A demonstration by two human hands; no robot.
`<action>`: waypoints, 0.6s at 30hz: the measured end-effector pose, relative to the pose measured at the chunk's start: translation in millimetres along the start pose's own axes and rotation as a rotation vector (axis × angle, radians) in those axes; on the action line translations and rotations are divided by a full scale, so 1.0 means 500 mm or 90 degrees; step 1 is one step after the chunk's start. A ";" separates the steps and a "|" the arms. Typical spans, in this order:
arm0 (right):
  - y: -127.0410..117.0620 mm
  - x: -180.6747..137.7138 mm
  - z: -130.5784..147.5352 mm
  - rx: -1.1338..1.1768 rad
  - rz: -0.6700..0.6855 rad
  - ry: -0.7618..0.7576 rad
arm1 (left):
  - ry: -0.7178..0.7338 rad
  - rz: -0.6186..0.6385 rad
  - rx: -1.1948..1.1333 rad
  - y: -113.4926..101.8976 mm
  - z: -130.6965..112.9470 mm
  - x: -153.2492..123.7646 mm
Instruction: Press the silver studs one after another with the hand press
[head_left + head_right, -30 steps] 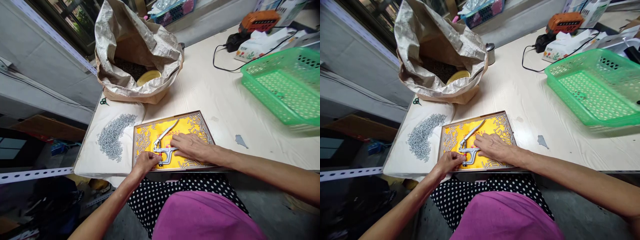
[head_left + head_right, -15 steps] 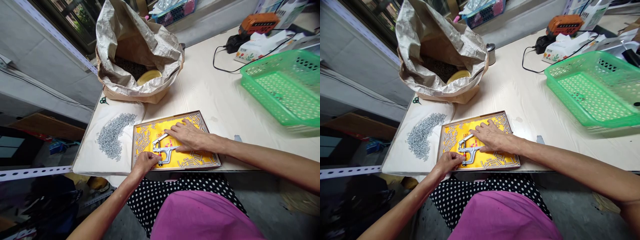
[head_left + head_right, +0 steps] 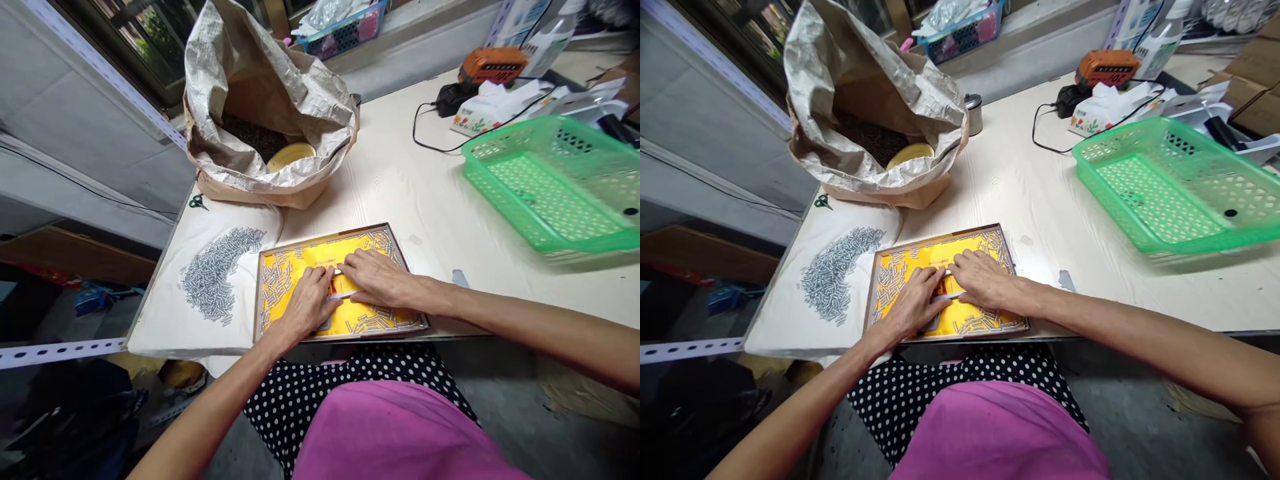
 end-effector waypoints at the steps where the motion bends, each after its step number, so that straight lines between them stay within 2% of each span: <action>1: 0.003 -0.001 0.004 -0.003 0.005 -0.002 | 0.000 -0.006 0.010 0.002 -0.002 -0.003; 7: 0.027 -0.003 0.026 0.008 0.030 0.007 | -0.010 -0.026 0.066 0.030 -0.012 -0.019; 13: 0.004 0.003 -0.027 0.055 0.038 -0.021 | 0.047 -0.125 0.089 0.031 -0.039 -0.058; 15: 0.003 0.015 -0.045 0.049 0.024 -0.019 | 0.070 -0.100 0.061 0.039 -0.057 -0.066; 18: 0.010 0.043 -0.059 0.004 -0.022 0.008 | 0.057 -0.058 0.007 0.053 -0.078 -0.064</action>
Point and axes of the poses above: each hand's wrist, its own x-axis towards the middle knuckle, its own y-axis out of the palm, z = x × y, the point moved 4 cm from there along x, towards the middle knuckle, and after that the axes turned 4 degrees about -x, right-handed, at the moved point
